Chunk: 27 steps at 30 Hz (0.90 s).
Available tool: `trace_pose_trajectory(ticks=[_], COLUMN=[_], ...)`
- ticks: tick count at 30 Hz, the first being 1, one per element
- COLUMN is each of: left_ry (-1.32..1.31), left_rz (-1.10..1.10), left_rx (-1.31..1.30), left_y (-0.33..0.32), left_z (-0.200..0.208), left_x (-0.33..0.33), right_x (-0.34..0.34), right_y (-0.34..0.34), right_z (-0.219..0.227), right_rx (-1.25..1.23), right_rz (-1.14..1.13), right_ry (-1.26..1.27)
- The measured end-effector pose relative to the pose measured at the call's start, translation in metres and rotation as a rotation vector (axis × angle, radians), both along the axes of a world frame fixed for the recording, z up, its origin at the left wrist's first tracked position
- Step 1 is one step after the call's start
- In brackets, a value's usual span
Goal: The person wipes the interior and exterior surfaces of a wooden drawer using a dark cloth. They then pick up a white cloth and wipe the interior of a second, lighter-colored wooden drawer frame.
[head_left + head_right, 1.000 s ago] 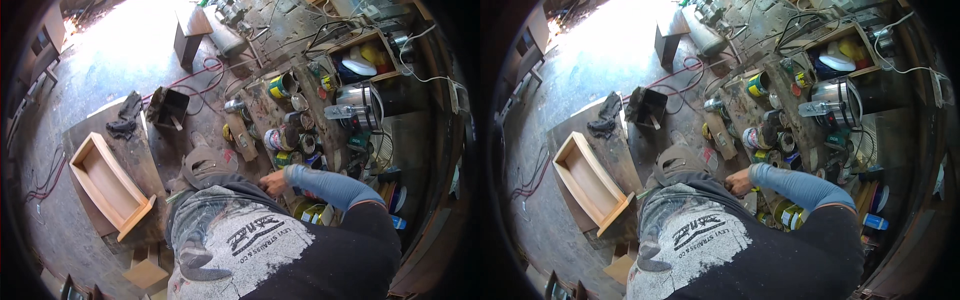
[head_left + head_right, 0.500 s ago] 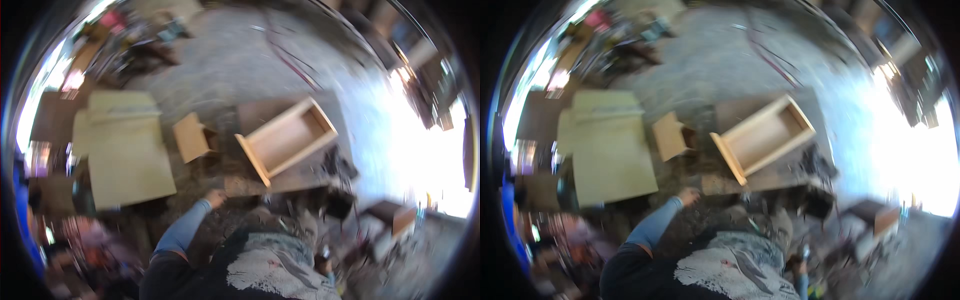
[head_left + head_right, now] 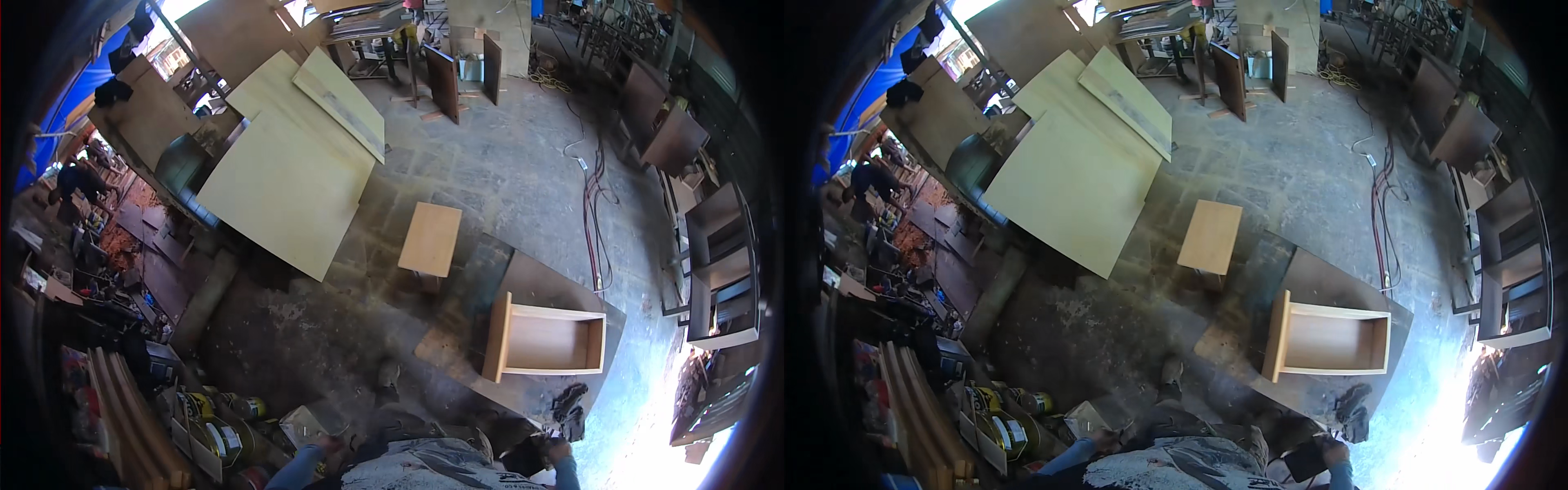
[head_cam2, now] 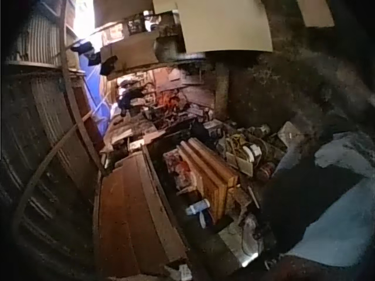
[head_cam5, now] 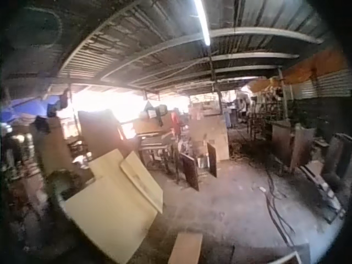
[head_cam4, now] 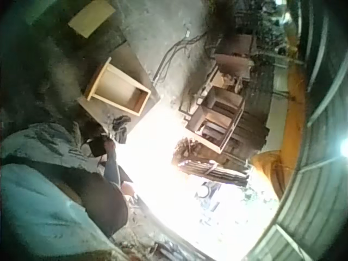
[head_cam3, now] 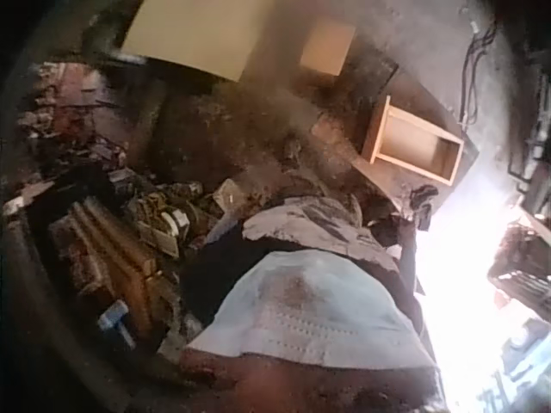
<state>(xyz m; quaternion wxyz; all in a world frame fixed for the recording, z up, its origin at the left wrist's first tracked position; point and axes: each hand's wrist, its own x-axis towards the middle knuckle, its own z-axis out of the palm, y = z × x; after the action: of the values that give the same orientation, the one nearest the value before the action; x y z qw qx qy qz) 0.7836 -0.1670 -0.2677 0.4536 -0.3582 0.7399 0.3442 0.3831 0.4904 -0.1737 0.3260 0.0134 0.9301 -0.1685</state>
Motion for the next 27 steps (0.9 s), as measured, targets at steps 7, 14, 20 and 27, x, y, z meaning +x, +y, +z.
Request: trace_pose_trajectory(ticks=[7,14,20,27], left_ry=[0.734,0.536,0.367,0.069], left_rz=[-0.613,-1.091,-1.068,-0.877], left_rx=[0.631,0.732,0.849,0.834], left_y=[-0.123,-0.111,-0.123,-0.077], left_z=[-0.086,-0.043,-0.025,0.003], left_x=[-0.187,-0.270,-0.303,-0.342], right_x=[0.061,0.049,0.074,0.158], right_y=[-0.259,-0.328,-0.326,-0.300], right_z=[-0.122,0.014,0.021,0.091], right_rx=[-0.241,-0.090,0.011,-0.229], right_rz=[0.623,-0.151,-0.094,0.051], right_ry=[-0.080,-0.405,-0.387,0.057])
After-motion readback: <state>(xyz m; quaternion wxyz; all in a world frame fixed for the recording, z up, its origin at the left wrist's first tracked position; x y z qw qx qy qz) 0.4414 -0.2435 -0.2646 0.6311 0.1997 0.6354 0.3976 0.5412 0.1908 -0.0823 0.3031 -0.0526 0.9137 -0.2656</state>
